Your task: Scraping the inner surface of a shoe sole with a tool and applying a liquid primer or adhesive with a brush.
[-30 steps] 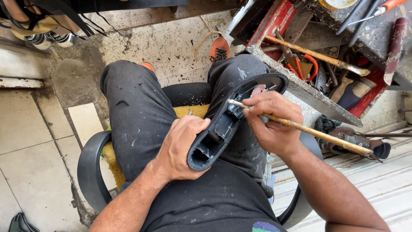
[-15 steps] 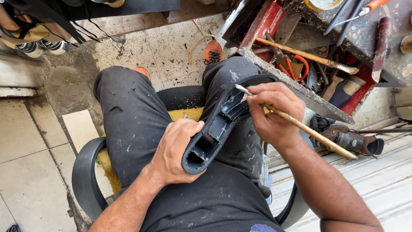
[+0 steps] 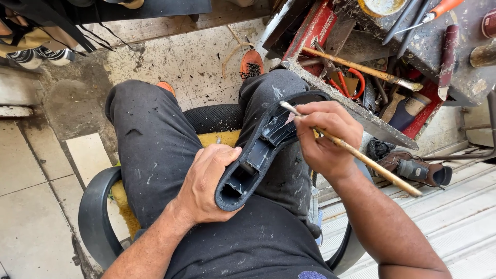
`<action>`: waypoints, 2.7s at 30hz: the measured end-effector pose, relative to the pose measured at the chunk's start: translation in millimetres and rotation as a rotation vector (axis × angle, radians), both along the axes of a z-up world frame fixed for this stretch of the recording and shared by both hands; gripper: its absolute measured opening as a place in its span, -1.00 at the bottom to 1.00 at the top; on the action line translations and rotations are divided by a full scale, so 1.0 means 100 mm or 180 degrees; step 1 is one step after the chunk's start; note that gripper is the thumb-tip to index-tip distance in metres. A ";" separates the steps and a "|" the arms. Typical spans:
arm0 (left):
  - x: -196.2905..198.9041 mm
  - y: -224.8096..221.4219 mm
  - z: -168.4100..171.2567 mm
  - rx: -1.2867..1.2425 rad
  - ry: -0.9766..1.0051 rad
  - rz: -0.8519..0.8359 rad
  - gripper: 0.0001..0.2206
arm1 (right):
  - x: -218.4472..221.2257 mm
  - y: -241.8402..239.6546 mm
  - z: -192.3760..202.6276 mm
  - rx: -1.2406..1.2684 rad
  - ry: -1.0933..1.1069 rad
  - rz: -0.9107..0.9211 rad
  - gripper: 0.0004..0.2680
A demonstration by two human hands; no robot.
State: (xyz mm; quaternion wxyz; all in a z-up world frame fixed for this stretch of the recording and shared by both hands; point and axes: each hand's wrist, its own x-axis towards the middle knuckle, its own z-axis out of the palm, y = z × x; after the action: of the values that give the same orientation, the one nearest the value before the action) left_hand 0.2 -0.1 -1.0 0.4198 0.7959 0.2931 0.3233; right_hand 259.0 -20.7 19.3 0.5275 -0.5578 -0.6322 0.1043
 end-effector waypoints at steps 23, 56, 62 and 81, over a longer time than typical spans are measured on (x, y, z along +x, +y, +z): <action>-0.01 0.00 -0.04 0.0020 -0.0032 -0.0049 -0.35 | -0.10 -0.02 0.03 -0.0405 0.0365 0.0211 -0.83; 0.02 0.11 0.11 -0.0032 -0.0297 -0.0069 -0.34 | 0.10 -0.12 0.39 -0.0783 0.1627 0.0912 -0.86; 0.11 0.21 0.08 -0.0078 -0.0545 -0.0233 -0.35 | 1.57 0.64 0.37 0.0094 0.0455 -0.0715 -0.83; 0.22 0.16 -0.04 0.0081 -0.0223 -0.0183 -0.34 | 2.21 1.45 -0.09 -0.1198 0.0293 -0.1725 -0.90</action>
State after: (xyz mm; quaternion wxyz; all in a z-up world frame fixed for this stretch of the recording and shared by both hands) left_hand 22.5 16.2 -4.5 0.4287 0.7974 0.2511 0.3425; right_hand 480.2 123.8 10.7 0.4517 -0.7881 -0.4060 0.1002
